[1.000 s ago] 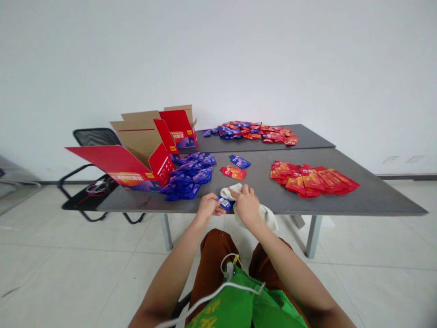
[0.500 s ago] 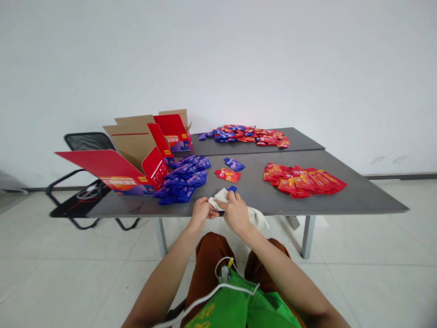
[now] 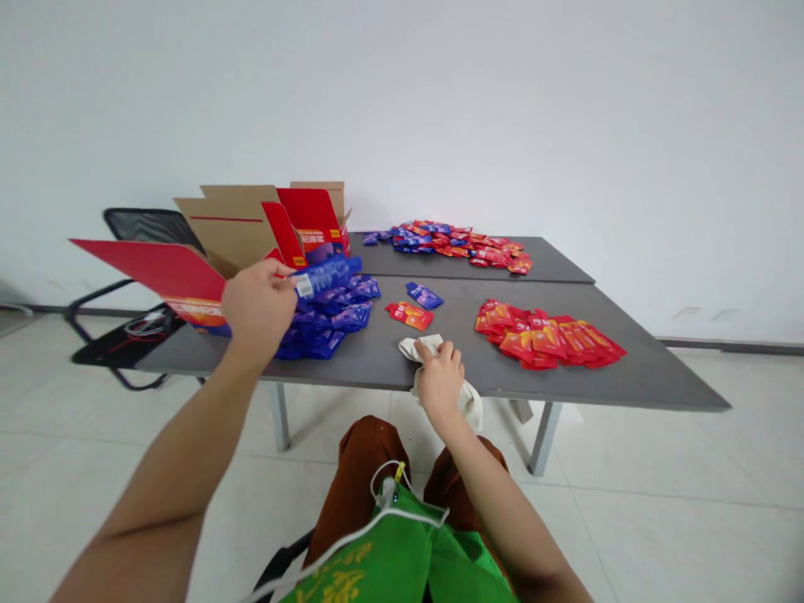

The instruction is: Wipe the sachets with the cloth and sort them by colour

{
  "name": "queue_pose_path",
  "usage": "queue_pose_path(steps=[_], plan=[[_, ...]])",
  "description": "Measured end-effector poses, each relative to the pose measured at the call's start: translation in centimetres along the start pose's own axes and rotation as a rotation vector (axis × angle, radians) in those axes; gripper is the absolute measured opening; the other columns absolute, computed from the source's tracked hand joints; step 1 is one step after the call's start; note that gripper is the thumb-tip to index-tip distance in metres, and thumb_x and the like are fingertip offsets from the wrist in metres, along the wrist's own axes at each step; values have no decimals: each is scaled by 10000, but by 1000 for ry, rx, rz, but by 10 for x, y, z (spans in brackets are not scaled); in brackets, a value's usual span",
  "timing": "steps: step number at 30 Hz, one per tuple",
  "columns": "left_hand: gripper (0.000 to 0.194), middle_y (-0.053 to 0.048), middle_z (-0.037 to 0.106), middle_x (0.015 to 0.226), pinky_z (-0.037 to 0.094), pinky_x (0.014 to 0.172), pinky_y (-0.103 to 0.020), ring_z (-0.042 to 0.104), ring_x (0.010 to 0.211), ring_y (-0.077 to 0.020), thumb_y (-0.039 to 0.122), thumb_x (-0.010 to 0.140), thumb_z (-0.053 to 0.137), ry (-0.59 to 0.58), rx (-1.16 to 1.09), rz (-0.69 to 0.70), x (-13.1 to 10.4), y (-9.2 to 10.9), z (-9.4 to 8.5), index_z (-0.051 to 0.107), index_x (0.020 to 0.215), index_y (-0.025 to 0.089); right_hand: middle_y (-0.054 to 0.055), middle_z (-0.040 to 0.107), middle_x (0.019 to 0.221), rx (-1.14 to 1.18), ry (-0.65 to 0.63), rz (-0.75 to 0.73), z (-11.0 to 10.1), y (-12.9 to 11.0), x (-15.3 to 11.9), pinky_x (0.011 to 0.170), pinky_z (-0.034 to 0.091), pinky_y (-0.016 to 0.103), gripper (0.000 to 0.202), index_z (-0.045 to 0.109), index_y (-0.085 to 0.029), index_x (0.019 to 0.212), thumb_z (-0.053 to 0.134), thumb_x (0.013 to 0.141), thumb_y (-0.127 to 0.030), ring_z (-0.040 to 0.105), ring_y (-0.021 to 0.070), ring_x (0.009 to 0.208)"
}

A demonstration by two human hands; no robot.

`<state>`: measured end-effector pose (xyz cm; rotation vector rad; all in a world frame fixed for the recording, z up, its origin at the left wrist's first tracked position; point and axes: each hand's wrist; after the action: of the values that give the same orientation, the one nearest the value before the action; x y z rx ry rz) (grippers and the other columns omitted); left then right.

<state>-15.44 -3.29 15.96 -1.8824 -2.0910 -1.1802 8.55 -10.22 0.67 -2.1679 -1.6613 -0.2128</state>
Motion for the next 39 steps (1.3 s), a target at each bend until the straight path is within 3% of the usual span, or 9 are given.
queue_pose_path(steps=[3, 9, 13, 18, 21, 26, 30, 35, 39], plan=[[329, -156, 682, 943, 458, 764, -435, 623, 932, -318, 244, 875, 403, 141, 362, 81, 26, 12, 7, 660, 1065, 161, 99, 465, 1072, -4, 15, 14, 1, 0, -1, 758, 351, 330, 457, 542, -411, 1298, 457, 915, -176, 440, 240, 947], [360, -223, 673, 996, 459, 788, -418, 633, 958, -332, 148, 836, 406, -322, 637, 389, 46, -4, 59, 665, 1076, 75, 95, 467, 1054, 7, 55, 9, 2, 3, -2, 746, 345, 322, 483, 543, -387, 1304, 501, 882, -158, 439, 239, 940], [288, -207, 692, 979, 470, 798, -383, 645, 936, -317, 183, 748, 546, -580, 714, 453, 59, -24, 62, 721, 962, 102, 96, 471, 1063, 6, 50, -3, 2, 4, -4, 762, 352, 325, 489, 533, -374, 1319, 488, 886, -150, 442, 232, 932], [320, -114, 700, 983, 437, 878, -381, 618, 967, -261, 216, 813, 507, -364, 584, 476, 78, -16, 51, 703, 1043, 113, 101, 472, 1047, 15, 8, 0, 0, 4, -2, 768, 366, 333, 465, 554, -388, 1295, 463, 901, -160, 449, 244, 942], [333, -82, 702, 990, 421, 884, -342, 607, 964, -230, 231, 858, 460, -257, 377, 493, 78, 13, 72, 691, 1059, 100, 108, 469, 1062, 11, -44, 2, -3, 2, 0, 763, 369, 340, 447, 554, -398, 1290, 445, 917, -178, 452, 256, 959], [304, -119, 719, 1005, 426, 804, -246, 626, 899, -189, 237, 819, 506, -471, 141, 424, 64, 78, 150, 719, 1001, 118, 99, 466, 1063, 13, -86, 7, -9, 0, 0, 768, 375, 338, 383, 577, -412, 1246, 428, 946, -227, 460, 246, 964], [273, -131, 726, 1001, 444, 786, -228, 655, 895, -200, 239, 777, 559, -752, 167, 580, 39, 116, 196, 732, 970, 152, 91, 472, 1037, 11, -84, 19, -11, 6, -9, 764, 387, 339, 345, 583, -411, 1233, 424, 959, -273, 461, 242, 956], [594, -276, 681, 983, 471, 833, -416, 642, 976, -360, 544, 868, 411, -662, 328, 521, -22, 132, 212, 707, 984, 42, 80, 469, 1025, 39, -82, 55, -12, 23, -13, 762, 407, 327, 371, 584, -444, 1235, 449, 946, -254, 466, 238, 957], [534, -281, 576, 1249, 419, 935, -511, 533, 1181, -400, 467, 867, 479, -736, 235, 578, -55, 110, 204, 614, 1244, 114, 56, 450, 995, 218, -108, 66, -28, 46, -6, 757, 418, 261, 489, 573, -443, 1264, 444, 908, -133, 486, 184, 912]])
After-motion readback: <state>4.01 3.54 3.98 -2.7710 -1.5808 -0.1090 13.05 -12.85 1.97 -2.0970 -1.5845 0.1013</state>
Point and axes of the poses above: each hand's wrist, its own x-axis towards the middle knuckle, its own z-axis out of the palm, y = z × x
